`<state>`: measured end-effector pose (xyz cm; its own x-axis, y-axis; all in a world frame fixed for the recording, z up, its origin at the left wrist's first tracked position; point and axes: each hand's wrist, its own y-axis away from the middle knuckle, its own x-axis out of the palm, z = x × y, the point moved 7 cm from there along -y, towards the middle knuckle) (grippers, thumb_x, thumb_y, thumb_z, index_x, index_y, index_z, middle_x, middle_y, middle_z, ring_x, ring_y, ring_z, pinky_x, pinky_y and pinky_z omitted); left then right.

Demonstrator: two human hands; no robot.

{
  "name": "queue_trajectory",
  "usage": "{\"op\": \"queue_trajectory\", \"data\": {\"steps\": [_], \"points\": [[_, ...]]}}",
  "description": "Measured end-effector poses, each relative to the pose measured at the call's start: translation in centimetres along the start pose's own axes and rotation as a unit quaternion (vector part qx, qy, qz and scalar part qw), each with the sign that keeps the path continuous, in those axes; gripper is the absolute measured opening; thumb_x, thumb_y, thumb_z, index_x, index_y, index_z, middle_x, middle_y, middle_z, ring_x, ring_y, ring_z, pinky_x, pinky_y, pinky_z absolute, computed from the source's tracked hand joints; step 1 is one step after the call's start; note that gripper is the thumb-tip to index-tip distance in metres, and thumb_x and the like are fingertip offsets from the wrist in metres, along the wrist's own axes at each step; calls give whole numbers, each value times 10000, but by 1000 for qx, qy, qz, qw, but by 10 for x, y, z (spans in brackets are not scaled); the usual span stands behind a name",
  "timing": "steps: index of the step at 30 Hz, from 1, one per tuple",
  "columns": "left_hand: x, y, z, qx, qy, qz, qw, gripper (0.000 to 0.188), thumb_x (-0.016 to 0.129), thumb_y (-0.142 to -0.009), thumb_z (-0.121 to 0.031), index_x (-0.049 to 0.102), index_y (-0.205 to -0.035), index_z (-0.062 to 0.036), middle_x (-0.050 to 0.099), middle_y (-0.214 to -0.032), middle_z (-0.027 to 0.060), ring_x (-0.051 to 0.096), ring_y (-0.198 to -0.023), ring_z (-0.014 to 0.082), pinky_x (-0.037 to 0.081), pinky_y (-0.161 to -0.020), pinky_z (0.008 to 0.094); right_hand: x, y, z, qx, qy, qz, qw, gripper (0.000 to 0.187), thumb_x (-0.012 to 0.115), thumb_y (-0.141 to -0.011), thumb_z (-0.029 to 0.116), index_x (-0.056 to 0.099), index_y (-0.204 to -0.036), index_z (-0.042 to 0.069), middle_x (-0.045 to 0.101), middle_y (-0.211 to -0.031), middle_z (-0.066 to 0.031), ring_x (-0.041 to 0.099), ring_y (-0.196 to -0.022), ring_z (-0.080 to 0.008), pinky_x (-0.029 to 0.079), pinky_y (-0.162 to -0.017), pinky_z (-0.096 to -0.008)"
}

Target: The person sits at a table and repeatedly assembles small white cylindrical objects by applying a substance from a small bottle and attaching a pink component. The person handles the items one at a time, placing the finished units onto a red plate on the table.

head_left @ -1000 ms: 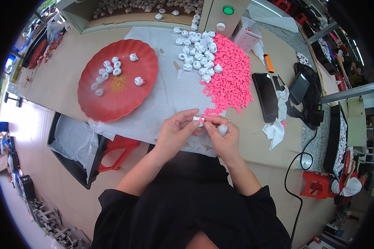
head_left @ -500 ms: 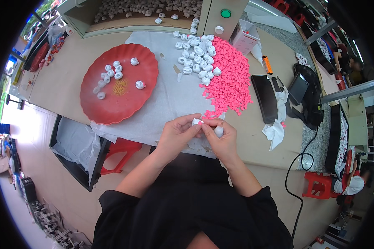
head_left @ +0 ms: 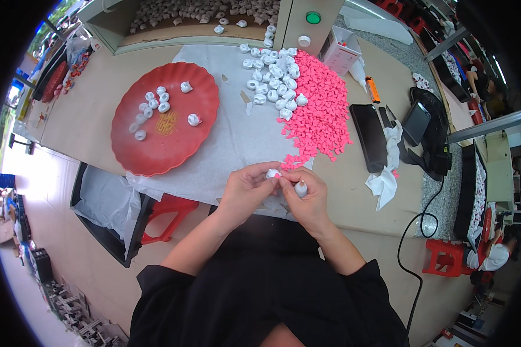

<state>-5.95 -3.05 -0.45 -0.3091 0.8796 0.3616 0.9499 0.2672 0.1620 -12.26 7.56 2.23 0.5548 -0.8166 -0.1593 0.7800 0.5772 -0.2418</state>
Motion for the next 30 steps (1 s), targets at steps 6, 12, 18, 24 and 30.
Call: {"op": "queue_trajectory", "data": {"steps": [6, 12, 18, 24, 30], "points": [[-29, 20, -54, 203, -196, -188, 941, 237, 570, -820, -4, 574, -1055, 20, 596, -919, 62, 553, -740, 103, 455, -674, 228, -7, 7, -12, 48, -93, -26, 994, 202, 625, -775, 30, 556, -963, 2, 544, -864, -51, 508, -754, -94, 410, -634, -232], [-37, 24, -137, 358, -657, -329, 577, 263, 597, -714, 23, 613, -973, -19, 590, -1036, 118, 525, -919, 282, 422, -799, 370, -10, 2, -12, -15, -179, -28, 983, 263, 549, -832, 24, 435, -1068, 15, 512, -923, -57, 486, -817, -104, 400, -717, -228], [-13, -80, -85, 346, -615, -161, 691, 358, 510, -746, 50, 542, -1096, -20, 563, -1081, 144, 515, -966, 314, 424, -835, 380, -11, 6, -6, 42, -226, -33, 973, 272, 533, -849, 38, 424, -1093, -14, 525, -982, -87, 530, -825, -123, 432, -727, -243], [-12, -100, -69, 284, -683, -105, 664, 341, 459, -762, 14, 543, -1092, -7, 560, -1009, 143, 518, -943, 305, 434, -802, 383, -20, 5, -14, 93, -286, -48, 952, 297, 509, -871, 85, 422, -1131, -27, 533, -982, -96, 563, -753, -132, 452, -638, -243], [-13, -94, -73, 295, -707, -93, 636, 328, 520, -737, 5, 565, -1061, -14, 545, -891, 119, 528, -861, 269, 446, -754, 356, -19, 2, -10, 104, -284, -67, 951, 325, 554, -843, 62, 438, -1132, -32, 539, -965, -90, 554, -758, -127, 446, -642, -242]]}}
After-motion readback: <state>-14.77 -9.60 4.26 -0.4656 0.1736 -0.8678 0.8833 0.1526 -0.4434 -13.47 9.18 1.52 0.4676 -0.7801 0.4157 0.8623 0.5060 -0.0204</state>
